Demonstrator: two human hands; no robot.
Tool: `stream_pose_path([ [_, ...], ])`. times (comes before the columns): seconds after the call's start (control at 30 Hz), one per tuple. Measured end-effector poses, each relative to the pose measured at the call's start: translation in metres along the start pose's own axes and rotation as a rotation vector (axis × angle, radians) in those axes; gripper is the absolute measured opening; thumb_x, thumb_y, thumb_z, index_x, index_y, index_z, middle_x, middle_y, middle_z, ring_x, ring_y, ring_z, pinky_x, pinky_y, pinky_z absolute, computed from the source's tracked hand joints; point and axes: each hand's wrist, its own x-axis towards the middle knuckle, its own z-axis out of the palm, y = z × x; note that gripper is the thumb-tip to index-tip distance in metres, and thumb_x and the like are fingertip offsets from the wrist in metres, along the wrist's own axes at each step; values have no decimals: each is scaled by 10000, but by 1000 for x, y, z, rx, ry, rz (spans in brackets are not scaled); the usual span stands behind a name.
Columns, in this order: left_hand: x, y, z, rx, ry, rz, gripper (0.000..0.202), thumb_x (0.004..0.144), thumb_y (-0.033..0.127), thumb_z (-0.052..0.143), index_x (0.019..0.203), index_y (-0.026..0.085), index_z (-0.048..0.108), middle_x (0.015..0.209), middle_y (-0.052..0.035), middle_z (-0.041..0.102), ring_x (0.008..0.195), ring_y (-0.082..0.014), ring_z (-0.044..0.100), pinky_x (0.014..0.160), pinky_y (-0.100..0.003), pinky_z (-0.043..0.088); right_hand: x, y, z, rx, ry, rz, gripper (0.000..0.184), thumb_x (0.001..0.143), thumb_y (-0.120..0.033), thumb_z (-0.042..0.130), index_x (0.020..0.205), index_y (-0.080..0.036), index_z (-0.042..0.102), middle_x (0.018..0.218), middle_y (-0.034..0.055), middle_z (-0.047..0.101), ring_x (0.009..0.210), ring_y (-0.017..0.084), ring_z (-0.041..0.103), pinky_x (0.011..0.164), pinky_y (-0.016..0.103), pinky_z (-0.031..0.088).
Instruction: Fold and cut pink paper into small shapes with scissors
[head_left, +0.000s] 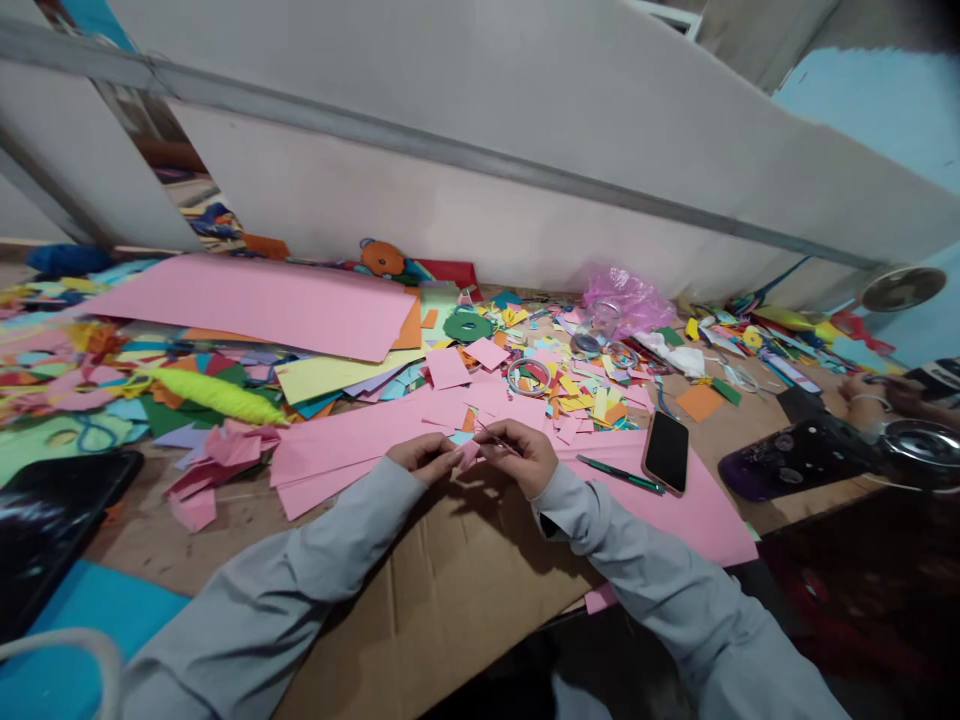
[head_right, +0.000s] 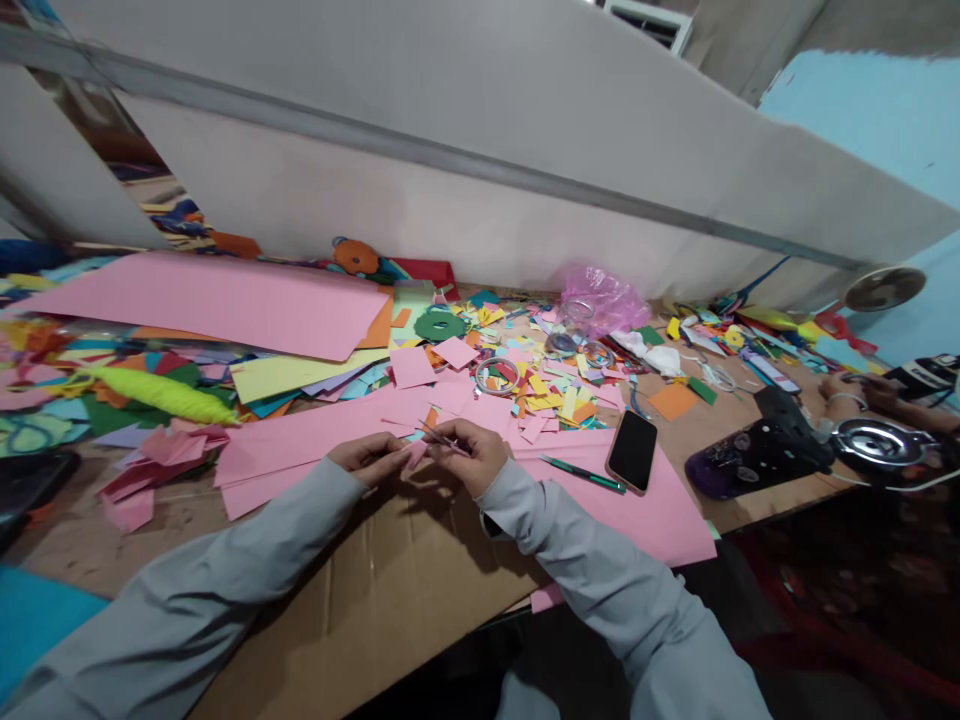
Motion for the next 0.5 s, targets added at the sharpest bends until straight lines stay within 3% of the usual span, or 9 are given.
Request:
stream_pose_path([
  [0.17, 6, -10, 0, 210, -55, 245, 281, 781, 438, 566, 712, 197, 694, 661, -33, 679, 651, -177, 600, 653, -286, 433, 0, 9, 0, -64, -42, 93, 281, 742, -429, 691, 829, -162, 683, 689, -4, 632, 637, 117, 524, 613, 229, 412],
  [0.5, 9, -12, -7, 370, -101, 298, 289, 811, 451, 546, 808, 220, 720, 751, -57, 725, 687, -191, 632, 663, -294, 452, 2, 16, 1, -27, 34, 162, 312, 698, -455, 728, 763, -161, 646, 647, -9, 616, 611, 115, 490, 577, 222, 391],
])
